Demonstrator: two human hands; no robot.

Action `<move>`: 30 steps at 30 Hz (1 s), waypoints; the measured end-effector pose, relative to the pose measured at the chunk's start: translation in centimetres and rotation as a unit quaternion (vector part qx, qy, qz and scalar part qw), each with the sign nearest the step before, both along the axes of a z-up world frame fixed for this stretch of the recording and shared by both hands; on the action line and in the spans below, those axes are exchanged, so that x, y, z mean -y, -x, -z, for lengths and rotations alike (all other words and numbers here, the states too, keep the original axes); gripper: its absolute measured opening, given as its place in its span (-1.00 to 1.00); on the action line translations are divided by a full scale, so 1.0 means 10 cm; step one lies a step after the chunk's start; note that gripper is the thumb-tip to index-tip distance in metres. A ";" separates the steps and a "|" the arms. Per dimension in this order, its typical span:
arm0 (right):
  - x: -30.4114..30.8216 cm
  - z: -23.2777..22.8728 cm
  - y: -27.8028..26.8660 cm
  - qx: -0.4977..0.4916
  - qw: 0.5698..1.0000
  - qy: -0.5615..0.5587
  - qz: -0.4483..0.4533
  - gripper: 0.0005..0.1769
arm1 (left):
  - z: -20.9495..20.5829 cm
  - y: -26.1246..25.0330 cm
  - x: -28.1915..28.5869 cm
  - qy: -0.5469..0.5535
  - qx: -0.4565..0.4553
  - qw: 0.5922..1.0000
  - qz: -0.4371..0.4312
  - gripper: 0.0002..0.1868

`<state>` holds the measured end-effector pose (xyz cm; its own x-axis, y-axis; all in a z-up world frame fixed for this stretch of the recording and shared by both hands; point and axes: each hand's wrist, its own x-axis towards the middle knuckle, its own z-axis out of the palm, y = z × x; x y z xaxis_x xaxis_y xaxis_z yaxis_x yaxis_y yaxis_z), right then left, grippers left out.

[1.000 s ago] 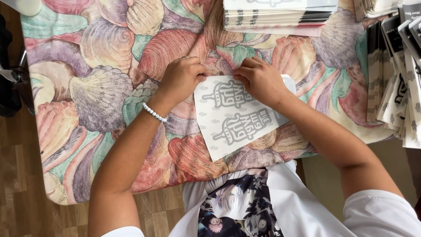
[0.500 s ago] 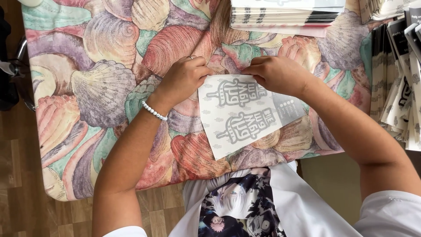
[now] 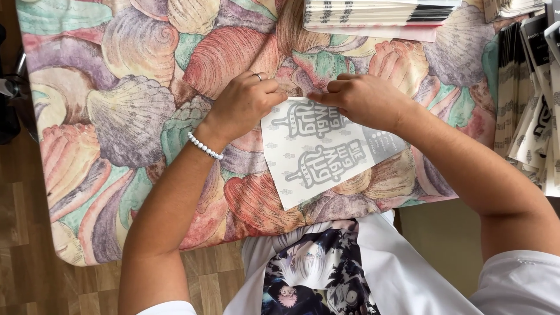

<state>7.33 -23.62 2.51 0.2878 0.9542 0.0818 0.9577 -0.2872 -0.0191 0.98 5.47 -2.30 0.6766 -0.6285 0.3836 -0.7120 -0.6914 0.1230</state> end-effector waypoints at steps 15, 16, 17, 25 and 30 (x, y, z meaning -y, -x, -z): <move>-0.16 -0.14 0.06 -0.002 0.995 0.096 0.026 -0.56 | 0.17 -0.07 0.00 -0.048 0.029 0.998 -0.008 -0.79; -0.19 -0.17 0.08 0.014 0.994 0.109 0.026 -0.51 | 0.19 -0.08 0.00 -0.056 0.037 0.998 -0.010 -0.78; -0.22 -0.21 0.09 0.031 0.992 0.123 0.026 -0.46 | 0.21 -0.09 -0.01 -0.064 0.046 0.997 -0.013 -0.76; -0.35 -0.42 0.19 0.020 0.983 0.178 0.043 -0.37 | 0.02 0.08 -0.07 -0.029 -0.012 0.998 -0.045 -0.80; -0.39 -0.46 0.20 0.016 0.977 0.205 0.054 -0.28 | -0.09 0.24 -0.30 -0.049 -0.032 0.994 -0.092 -0.74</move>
<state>5.33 -19.71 7.14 0.3918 0.8732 -0.2899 0.9198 -0.3639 0.1470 -1.43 8.43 -1.45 0.8047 -0.5238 0.2794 -0.5649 -0.8203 0.0893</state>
